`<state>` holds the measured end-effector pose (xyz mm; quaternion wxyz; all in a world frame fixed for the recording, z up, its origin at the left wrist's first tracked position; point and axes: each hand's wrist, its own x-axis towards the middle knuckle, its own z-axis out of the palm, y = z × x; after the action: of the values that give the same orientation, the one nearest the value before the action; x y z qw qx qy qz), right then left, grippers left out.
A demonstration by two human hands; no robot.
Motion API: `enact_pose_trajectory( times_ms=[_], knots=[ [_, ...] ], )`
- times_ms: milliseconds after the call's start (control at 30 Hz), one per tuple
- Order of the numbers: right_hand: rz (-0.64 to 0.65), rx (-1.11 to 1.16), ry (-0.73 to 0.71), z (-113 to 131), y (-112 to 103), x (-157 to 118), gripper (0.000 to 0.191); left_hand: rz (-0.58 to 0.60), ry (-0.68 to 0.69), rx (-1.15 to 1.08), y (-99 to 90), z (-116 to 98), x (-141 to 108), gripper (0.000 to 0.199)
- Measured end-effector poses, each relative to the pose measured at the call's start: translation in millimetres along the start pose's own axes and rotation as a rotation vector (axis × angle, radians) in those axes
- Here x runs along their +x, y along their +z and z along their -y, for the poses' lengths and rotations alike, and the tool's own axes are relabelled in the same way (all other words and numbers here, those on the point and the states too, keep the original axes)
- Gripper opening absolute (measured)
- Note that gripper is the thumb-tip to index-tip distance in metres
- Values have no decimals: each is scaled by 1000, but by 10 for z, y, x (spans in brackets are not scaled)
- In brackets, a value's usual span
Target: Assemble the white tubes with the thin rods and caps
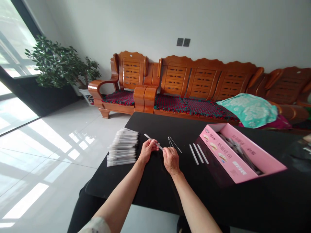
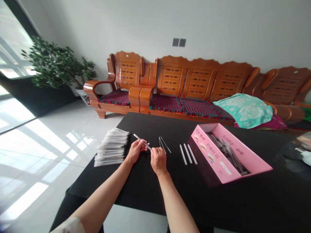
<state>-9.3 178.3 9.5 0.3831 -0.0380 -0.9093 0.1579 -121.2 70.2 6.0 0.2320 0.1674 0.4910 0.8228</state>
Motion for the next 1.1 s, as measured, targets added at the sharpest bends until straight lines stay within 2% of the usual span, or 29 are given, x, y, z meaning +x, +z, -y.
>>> enact_pose_trajectory(
  times_ms=[233, 433, 600, 833, 967, 1100],
  knots=[
    [-46, 49, 37, -13, 8, 9, 11, -8, -36, -6, 9, -27, 9, 47],
    [-24, 8, 1, -31, 22, 8, 19, 10, -48, -16, -6, -11, 27, 46],
    [-50, 29, 19, -29, 12, 5, 14, 26, -32, -26, -21, 11, 23, 44],
    [-6, 18, -3, -26, 10, -7, 18, 47, -19, -30, -31, -1, -6, 41],
    [-36, 44, 38, -38, 17, -19, 12, 32, -18, -25, -35, 4, 0, 43],
    [4, 30, 27, -26, -4, -6, 19, 17, -25, -33, -36, 21, 21, 42]
  ],
)
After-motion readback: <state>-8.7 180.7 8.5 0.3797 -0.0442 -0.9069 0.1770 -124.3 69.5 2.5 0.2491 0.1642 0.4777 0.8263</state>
